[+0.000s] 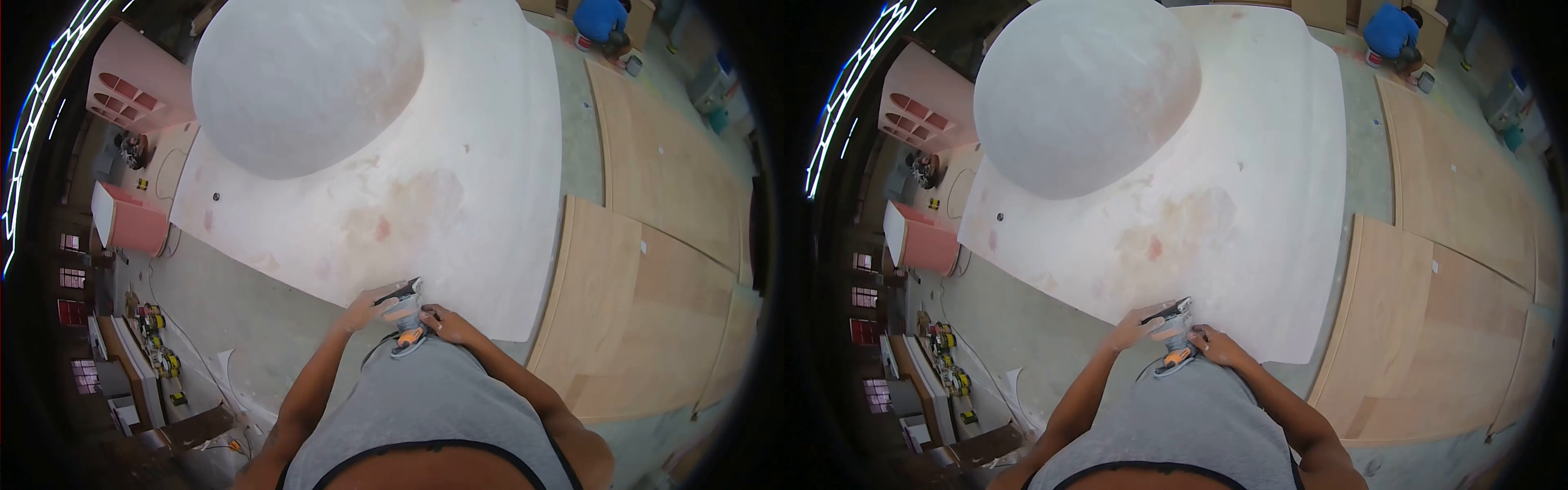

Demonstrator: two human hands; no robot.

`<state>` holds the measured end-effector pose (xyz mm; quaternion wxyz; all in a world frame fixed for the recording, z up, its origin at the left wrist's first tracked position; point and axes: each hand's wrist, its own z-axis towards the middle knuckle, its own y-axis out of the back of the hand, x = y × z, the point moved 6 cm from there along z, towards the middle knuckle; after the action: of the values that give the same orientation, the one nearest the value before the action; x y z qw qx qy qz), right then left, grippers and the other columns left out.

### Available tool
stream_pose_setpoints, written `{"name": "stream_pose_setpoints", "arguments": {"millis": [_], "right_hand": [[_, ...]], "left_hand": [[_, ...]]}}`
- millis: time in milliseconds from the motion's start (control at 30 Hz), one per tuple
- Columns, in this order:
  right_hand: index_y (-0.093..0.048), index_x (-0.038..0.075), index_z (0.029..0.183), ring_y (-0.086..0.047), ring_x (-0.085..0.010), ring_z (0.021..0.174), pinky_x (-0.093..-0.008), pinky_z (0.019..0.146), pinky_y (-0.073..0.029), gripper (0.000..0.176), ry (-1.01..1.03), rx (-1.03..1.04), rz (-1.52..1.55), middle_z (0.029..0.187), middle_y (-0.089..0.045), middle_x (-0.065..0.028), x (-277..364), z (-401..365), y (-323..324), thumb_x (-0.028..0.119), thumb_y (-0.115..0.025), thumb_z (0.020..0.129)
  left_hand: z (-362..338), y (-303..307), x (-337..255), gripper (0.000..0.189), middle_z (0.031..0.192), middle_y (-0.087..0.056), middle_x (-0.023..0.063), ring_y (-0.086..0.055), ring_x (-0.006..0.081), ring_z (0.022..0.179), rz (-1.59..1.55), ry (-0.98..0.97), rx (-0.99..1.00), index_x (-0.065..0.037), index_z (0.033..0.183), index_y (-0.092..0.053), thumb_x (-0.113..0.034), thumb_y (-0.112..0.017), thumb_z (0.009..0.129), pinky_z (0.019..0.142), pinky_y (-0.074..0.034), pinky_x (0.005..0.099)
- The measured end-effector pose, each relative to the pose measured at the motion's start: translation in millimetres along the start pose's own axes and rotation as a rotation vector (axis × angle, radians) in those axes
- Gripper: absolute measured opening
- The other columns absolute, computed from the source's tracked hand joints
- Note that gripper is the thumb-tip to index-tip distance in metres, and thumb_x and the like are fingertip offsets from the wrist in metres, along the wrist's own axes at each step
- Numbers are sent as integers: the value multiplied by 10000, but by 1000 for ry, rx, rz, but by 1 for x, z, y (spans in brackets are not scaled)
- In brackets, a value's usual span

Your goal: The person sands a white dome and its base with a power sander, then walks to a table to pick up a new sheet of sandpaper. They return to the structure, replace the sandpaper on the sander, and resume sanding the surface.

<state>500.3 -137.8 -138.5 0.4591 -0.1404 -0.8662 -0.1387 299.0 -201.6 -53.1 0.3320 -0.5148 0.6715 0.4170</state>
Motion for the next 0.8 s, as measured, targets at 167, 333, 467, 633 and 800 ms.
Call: {"name": "stream_pose_setpoints", "arguments": {"millis": [167, 333, 467, 633, 800], "right_hand": [[-559, -14, 1427, -685, -265, 1193, -409, 978, -557, 687, -116, 212, 272, 1232, -694, -187, 29, -5, -1, 578, -526, 1080], [-510, 38, 1450, -691, -265, 1138, -446, 937, -593, 683, -327, 424, 823, 1295, -655, -164, 61, 7, -28, 617, -475, 1089], [-362, 49, 1575, -713, -275, 1076, -431, 916, -606, 791, -194, 572, 647, 1386, -604, -198, 129, -8, -12, 651, -469, 1074], [-312, 68, 1623, -741, -275, 1009, -402, 830, -621, 820, 85, 439, 176, 1420, -591, -199, 161, -1, 15, 648, -488, 1070], [-458, 123, 1513, -728, -232, 1029, -385, 794, -627, 641, 181, 79, 1138, 1244, -692, -117, 157, 2, 14, 585, -536, 1075]], "left_hand": [[-55, -7, 38, 460, 1507, -611, 178, -535, 232, 1419, -224, -29, -493, 56, 1490, -558, -135, -567, 1072, 1197, -383, 360], [-95, -5, 28, 472, 1525, -584, 203, -511, 259, 1437, -389, -62, -919, 91, 1502, -525, -112, -534, 1076, 1201, -373, 361], [-108, 19, -39, 438, 1512, -592, 227, -508, 344, 1458, -170, -304, -1039, 87, 1448, -582, -116, -548, 1062, 1232, -347, 451], [-100, 52, -126, 412, 1480, -626, 213, -504, 425, 1462, 343, -601, -842, 31, 1337, -683, -91, -665, 944, 1244, -306, 577], [-48, 56, -161, 441, 1499, -619, 172, -484, 436, 1472, 432, -748, -657, -62, 1307, -731, -121, -748, 870, 1251, -277, 605]]}}
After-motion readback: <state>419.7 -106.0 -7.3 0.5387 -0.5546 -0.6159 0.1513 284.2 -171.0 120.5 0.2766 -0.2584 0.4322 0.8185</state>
